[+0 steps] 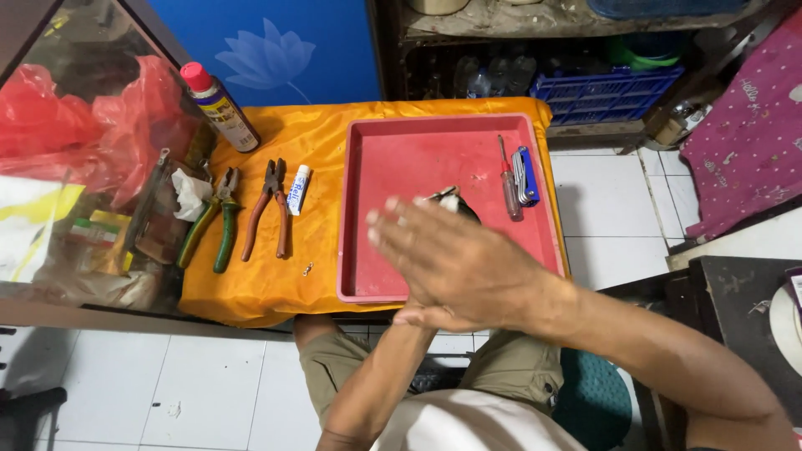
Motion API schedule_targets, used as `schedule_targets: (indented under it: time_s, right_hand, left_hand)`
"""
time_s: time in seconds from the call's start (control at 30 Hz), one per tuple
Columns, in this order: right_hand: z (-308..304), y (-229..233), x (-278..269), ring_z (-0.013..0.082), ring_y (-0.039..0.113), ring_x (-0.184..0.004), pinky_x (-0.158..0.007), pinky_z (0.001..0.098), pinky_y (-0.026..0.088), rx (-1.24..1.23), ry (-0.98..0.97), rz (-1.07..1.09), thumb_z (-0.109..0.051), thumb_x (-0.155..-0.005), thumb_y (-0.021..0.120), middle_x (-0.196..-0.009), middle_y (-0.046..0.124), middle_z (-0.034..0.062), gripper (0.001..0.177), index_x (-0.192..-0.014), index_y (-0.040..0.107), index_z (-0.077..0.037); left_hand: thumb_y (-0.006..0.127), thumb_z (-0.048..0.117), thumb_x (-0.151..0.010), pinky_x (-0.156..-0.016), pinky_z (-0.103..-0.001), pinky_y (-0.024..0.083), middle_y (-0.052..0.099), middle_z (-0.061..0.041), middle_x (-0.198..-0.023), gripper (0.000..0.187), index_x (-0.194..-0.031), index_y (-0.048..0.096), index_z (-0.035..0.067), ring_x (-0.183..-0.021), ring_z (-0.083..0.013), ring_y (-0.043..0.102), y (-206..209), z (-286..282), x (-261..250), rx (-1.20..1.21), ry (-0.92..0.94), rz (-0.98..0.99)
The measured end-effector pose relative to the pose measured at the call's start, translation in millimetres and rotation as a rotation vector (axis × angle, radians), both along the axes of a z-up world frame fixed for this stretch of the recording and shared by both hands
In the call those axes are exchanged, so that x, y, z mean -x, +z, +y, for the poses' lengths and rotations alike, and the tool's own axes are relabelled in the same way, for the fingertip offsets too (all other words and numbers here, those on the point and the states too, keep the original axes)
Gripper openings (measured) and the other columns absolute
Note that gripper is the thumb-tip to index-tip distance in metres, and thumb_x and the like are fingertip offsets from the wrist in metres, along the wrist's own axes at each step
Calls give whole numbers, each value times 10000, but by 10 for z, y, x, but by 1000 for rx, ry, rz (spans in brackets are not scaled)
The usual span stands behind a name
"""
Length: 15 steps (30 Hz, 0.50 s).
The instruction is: Disassembling, inspecting, and cleaning a fishing reel at a workbench.
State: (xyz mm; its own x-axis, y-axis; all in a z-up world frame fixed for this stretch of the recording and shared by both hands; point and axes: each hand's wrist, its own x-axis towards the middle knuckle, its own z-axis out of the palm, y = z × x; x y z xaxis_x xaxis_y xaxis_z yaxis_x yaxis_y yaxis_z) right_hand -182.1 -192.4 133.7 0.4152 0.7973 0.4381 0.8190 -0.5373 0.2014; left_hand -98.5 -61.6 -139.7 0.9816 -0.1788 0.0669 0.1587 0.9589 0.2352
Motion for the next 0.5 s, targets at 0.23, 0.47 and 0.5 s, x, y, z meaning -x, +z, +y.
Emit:
schedule_targets:
  time_s: [0.23, 0.47, 0.5]
  right_hand:
    - [-183, 55, -112, 380, 317, -1526, -1259, 520, 300, 30, 115, 84, -664, -1004, 545, -1626, 350, 213, 869, -1565, 343, -32]
    - [-171, -55, 16, 312, 342, -1522, -1261, 458, 229, 129, 185, -36, -597, -1073, 456, -1621, 400, 171, 775, -1566, 384, -3]
    - [-206, -43, -17, 312, 342, -1522, -1261, 458, 229, 131, 194, -40, -597, -1073, 456, -1621, 400, 171, 775, -1566, 384, -3]
  left_hand:
    - [546, 427, -990, -972, -329, 467, 611, -84, -1234, 463, -1313, 566, 97, -1134, -196, 581, -36, 55, 60, -15, 7, 26]
    - [548, 433, -987, -942, -314, 492, 641, -82, -1192, 455, -1286, 589, 92, -1094, -187, 610, 1429, -456, 471, -30, -2, 36]
    - [549, 433, -987, -938, -312, 495, 645, -82, -1186, 454, -1282, 593, 91, -1089, -186, 615, 1457, -441, 474, -30, 6, 36]
